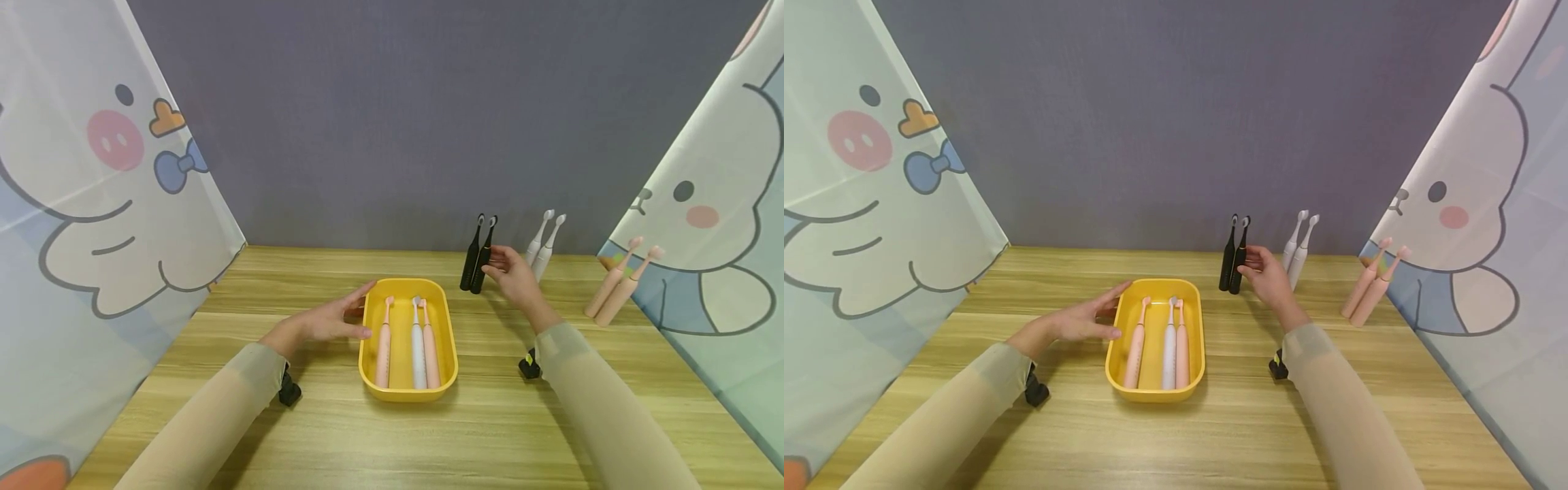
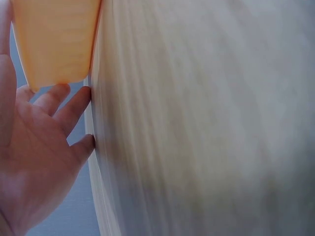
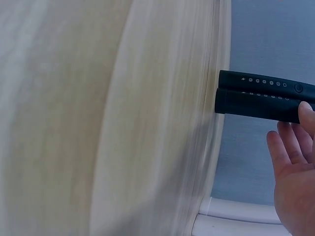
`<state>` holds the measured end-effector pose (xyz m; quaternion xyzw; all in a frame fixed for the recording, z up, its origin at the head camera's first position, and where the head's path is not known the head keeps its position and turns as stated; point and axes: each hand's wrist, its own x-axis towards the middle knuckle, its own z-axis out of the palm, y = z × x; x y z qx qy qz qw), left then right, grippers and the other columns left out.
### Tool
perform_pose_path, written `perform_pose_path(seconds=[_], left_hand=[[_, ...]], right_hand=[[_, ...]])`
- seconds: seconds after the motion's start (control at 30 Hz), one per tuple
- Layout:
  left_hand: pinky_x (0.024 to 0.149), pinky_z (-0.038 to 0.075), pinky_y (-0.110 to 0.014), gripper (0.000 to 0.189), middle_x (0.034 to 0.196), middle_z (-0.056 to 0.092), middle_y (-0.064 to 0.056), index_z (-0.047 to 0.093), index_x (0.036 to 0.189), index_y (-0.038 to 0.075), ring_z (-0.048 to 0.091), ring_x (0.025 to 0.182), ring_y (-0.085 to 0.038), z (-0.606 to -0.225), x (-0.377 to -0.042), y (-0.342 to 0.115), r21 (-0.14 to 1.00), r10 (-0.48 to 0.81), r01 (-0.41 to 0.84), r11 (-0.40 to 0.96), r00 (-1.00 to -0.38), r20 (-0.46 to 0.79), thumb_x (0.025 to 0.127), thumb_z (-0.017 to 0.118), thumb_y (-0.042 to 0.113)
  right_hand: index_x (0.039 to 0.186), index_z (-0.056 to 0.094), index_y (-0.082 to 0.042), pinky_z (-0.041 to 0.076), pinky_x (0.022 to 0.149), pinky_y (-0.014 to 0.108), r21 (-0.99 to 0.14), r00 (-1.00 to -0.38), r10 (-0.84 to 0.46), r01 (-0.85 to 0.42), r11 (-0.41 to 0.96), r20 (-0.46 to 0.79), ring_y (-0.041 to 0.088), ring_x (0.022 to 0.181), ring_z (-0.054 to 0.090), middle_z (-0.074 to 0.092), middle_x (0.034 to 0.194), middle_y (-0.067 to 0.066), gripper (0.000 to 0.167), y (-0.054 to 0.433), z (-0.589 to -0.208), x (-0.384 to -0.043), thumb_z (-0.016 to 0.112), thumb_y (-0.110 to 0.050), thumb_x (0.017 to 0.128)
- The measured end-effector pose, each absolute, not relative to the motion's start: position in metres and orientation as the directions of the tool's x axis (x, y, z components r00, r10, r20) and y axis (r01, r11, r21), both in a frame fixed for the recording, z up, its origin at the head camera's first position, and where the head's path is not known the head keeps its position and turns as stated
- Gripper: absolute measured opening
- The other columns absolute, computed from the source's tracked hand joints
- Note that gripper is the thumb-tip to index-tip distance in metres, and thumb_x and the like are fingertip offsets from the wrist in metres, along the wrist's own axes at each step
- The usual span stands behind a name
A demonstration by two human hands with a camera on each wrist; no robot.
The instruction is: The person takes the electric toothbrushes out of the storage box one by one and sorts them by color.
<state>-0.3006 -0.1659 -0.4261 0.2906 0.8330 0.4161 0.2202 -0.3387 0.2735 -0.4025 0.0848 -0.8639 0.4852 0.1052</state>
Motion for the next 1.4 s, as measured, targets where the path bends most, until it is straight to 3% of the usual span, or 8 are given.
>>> perform_pose_path(seconds=[0.1,0.2,0.3,0.43,0.63,0.7,1.1,1.4], left_hand=[[0.132,0.022,-0.074,0.119,0.183,0.021,-0.018,-0.003,0.178,0.035,0.027,0.167,-0.044,-0.427,-0.302,-0.166,0.822,0.67,0.305,0.482,-0.732,-0.122,0.097,0.082,0.055],[0.133,0.022,-0.073,0.119,0.183,0.022,-0.018,-0.002,0.178,0.034,0.027,0.167,-0.044,-0.426,-0.302,-0.166,0.824,0.671,0.303,0.479,-0.732,-0.121,0.097,0.082,0.053],[0.133,0.022,-0.073,0.119,0.183,0.024,-0.018,-0.002,0.178,0.034,0.028,0.167,-0.043,-0.425,-0.301,-0.165,0.824,0.671,0.303,0.478,-0.732,-0.12,0.097,0.083,0.051],[0.133,0.022,-0.074,0.119,0.182,0.025,-0.018,-0.002,0.178,0.035,0.028,0.167,-0.043,-0.424,-0.3,-0.165,0.823,0.67,0.304,0.48,-0.732,-0.12,0.097,0.083,0.052],[0.133,0.022,-0.073,0.119,0.182,0.025,-0.017,-0.001,0.178,0.035,0.028,0.167,-0.043,-0.425,-0.3,-0.165,0.823,0.669,0.302,0.482,-0.733,-0.123,0.096,0.083,0.053],[0.133,0.022,-0.074,0.119,0.182,0.025,-0.017,-0.002,0.178,0.035,0.028,0.167,-0.043,-0.425,-0.3,-0.165,0.823,0.671,0.303,0.481,-0.732,-0.123,0.096,0.083,0.053],[0.132,0.022,-0.075,0.119,0.183,0.023,-0.018,-0.002,0.178,0.036,0.027,0.167,-0.043,-0.424,-0.3,-0.166,0.824,0.67,0.301,0.48,-0.732,-0.123,0.096,0.083,0.054],[0.133,0.021,-0.074,0.118,0.183,0.024,-0.016,0.0,0.177,0.04,0.027,0.168,-0.042,-0.423,-0.299,-0.166,0.823,0.662,0.293,0.487,-0.739,-0.128,0.095,0.084,0.055]], right_hand=[[0.16,0.045,0.007,0.058,0.112,0.037,-0.818,-0.959,-0.053,-0.267,0.51,0.28,0.051,0.14,0.06,0.059,0.154,0.034,0.059,0.277,-0.402,-0.337,0.068,-0.008,0.109],[0.16,0.045,0.007,0.055,0.098,0.014,-0.824,-0.953,-0.073,-0.291,0.487,0.294,0.051,0.139,0.061,0.059,0.153,0.034,0.058,0.28,-0.401,-0.335,0.068,-0.006,0.108],[0.161,0.044,0.007,0.05,0.089,0.004,-0.831,-0.951,-0.09,-0.304,0.466,0.297,0.053,0.139,0.06,0.058,0.153,0.036,0.058,0.283,-0.399,-0.331,0.067,-0.005,0.109],[0.161,0.044,0.007,0.051,0.088,0.004,-0.825,-0.947,-0.096,-0.315,0.469,0.307,0.046,0.134,0.064,0.057,0.153,0.036,0.058,0.287,-0.4,-0.327,0.066,-0.004,0.109],[0.158,0.046,0.008,0.053,0.087,0.006,-0.833,-0.942,-0.082,-0.328,0.445,0.327,-0.003,0.111,0.066,0.059,0.15,0.036,0.057,0.29,-0.401,-0.315,0.069,-0.005,0.108],[0.157,0.046,0.009,0.054,0.087,0.006,-0.836,-0.94,-0.083,-0.333,0.436,0.331,-0.009,0.107,0.064,0.058,0.149,0.038,0.056,0.29,-0.401,-0.31,0.069,-0.005,0.108],[0.151,0.053,0.01,0.057,0.09,0.01,-0.825,-0.929,-0.157,-0.369,0.428,0.334,0.0,0.108,0.065,0.064,0.142,0.035,0.048,0.283,-0.398,-0.285,0.068,-0.01,0.109],[0.152,0.055,0.003,0.054,0.093,0.013,-0.799,-0.918,-0.239,-0.393,0.456,0.316,0.02,0.117,0.067,0.066,0.143,0.028,0.048,0.264,-0.398,-0.274,0.068,-0.018,0.11]])
